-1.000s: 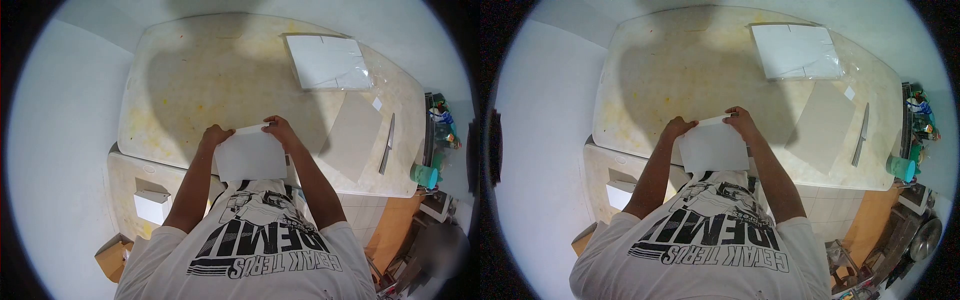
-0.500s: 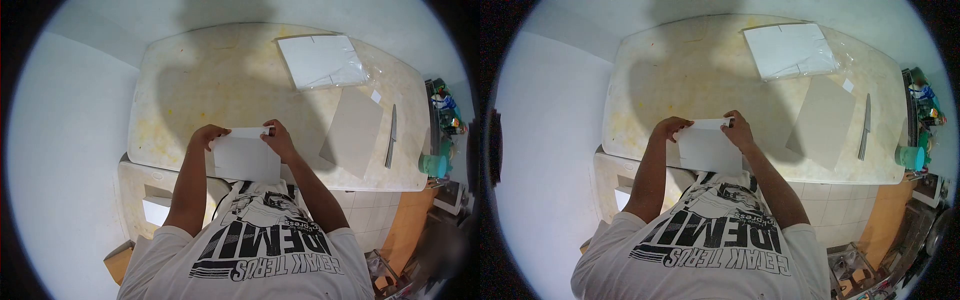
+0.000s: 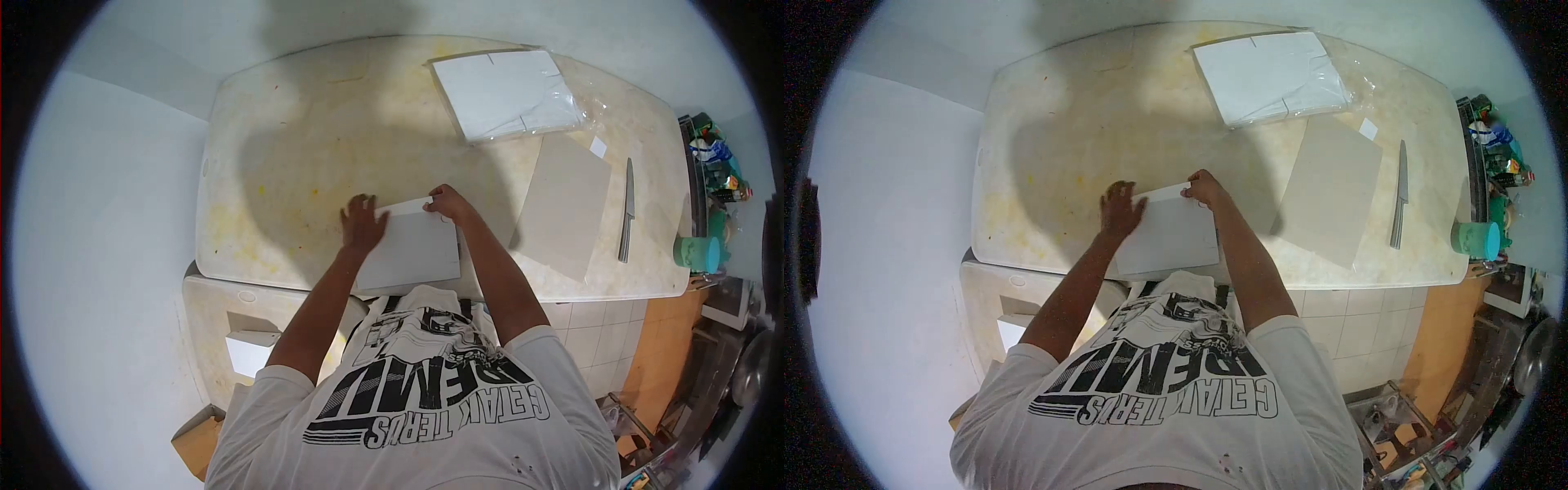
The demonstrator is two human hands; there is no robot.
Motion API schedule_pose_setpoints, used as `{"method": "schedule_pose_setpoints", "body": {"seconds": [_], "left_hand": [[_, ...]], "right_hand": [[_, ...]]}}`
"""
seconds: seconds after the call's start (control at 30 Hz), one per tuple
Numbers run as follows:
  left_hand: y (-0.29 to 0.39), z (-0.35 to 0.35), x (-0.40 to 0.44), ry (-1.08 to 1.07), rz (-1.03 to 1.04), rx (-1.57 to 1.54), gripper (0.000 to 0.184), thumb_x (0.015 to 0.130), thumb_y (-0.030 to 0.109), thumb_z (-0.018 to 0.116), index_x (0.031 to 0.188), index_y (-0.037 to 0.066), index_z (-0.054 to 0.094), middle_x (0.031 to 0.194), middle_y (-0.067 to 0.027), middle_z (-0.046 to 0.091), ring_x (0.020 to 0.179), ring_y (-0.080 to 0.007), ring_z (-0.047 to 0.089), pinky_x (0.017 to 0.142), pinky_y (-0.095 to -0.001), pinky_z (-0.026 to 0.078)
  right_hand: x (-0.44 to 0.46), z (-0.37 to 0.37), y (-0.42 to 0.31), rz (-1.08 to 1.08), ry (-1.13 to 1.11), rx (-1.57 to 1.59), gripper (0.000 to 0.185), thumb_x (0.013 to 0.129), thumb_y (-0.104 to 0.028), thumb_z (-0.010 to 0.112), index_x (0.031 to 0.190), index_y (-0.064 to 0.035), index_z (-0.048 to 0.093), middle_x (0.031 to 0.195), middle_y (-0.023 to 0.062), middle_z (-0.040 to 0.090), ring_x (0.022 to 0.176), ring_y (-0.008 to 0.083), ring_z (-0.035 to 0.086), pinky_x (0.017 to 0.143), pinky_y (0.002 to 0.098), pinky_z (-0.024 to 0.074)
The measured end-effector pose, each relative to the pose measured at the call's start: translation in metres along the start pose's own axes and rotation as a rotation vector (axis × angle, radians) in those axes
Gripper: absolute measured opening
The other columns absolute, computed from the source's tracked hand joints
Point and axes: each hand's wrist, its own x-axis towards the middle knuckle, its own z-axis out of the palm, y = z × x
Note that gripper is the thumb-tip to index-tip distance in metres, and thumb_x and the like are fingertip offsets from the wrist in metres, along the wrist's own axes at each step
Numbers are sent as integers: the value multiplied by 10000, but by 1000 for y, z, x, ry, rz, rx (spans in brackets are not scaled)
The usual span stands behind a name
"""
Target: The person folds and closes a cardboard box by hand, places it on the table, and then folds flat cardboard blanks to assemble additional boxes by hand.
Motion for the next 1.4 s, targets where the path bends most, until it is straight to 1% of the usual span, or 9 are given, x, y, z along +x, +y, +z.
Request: {"method": "schedule_pose_setpoints", "body": {"seconds": [0.13, 0.23, 0.33, 0.4, 0.43, 0.63, 0.97, 1.27, 1.4], "left_hand": [[13, 42, -20, 132, 275, 27, 664, 934, 394, 459, 1459, 60, 226, 1523, -147, 214, 1395, -332, 220, 1096, -594, 153], [15, 54, -25, 153, 261, 51, 678, 945, 401, 425, 1475, 56, 180, 1544, -133, 150, 1425, -310, 146, 1113, -582, 113], [15, 62, -25, 179, 262, 35, 693, 929, 393, 442, 1475, 55, 182, 1551, -128, 127, 1434, -304, 116, 1119, -577, 94], [15, 63, -24, 167, 272, 45, 705, 911, 379, 462, 1475, 58, 187, 1554, -127, 120, 1437, -303, 106, 1122, -572, 89], [14, 63, -25, 153, 271, 60, 709, 901, 373, 472, 1475, 60, 195, 1554, -126, 120, 1438, -302, 105, 1123, -569, 92], [4, 60, -23, 114, 319, 84, 699, 880, 370, 483, 1473, 97, 234, 1558, -118, 119, 1440, -289, 111, 1130, -543, 112], [2, 51, -21, 89, 349, 96, 682, 906, 419, 468, 1476, 126, 236, 1553, -105, 152, 1436, -272, 134, 1136, -520, 124], [-23, 64, -58, 237, -36, 57, 739, 928, 422, 435, 1456, -27, 180, 1549, -158, 130, 1437, -297, 109, 1113, -575, 85], [-16, 56, -55, 186, 66, 98, 692, 936, 391, 422, 1465, 12, 189, 1549, -151, 137, 1436, -307, 112, 1125, -546, 106]], "right_hand": [[-18, -5, -8, -130, 71, -275, 548, 655, -243, 831, 1097, -60, 564, 1081, 127, 612, 980, 274, 592, 841, 372, 479], [-73, -5, -62, -89, 253, -754, 494, 727, -289, 760, 1137, -80, 578, 1194, 95, 580, 1102, 265, 545, 912, 400, 446], [-76, 28, -27, -630, 406, -1106, 509, 823, -331, 640, 1259, -94, 529, 1365, 81, 468, 1286, 249, 401, 1028, 463, 346], [-93, 57, -13, -814, 377, -1123, 548, 889, -364, 522, 1362, -98, 445, 1482, 80, 317, 1391, 236, 238, 1095, 533, 217], [-93, 67, -2, -740, 261, -1137, 607, 910, -393, 480, 1416, -79, 358, 1521, 92, 243, 1409, 251, 208, 1101, 556, 187], [-96, 91, 17, -621, 319, -1000, 609, 954, -382, 402, 1458, -71, 260, 1536, 87, 213, 1424, 263, 169, 1106, 555, 177], [-91, 79, 12, -609, 351, -970, 627, 938, -428, 436, 1453, -100, 295, 1539, 111, 190, 1420, 270, 175, 1128, 505, 166], [-84, 78, 14, -599, 376, -954, 641, 910, -374, 482, 1447, -84, 290, 1536, 139, 179, 1415, 292, 184, 1110, 541, 190], [-84, 80, 11, -598, 358, -971, 641, 909, -369, 482, 1444, -74, 289, 1535, 146, 174, 1415, 300, 180, 1108, 544, 193]]}}
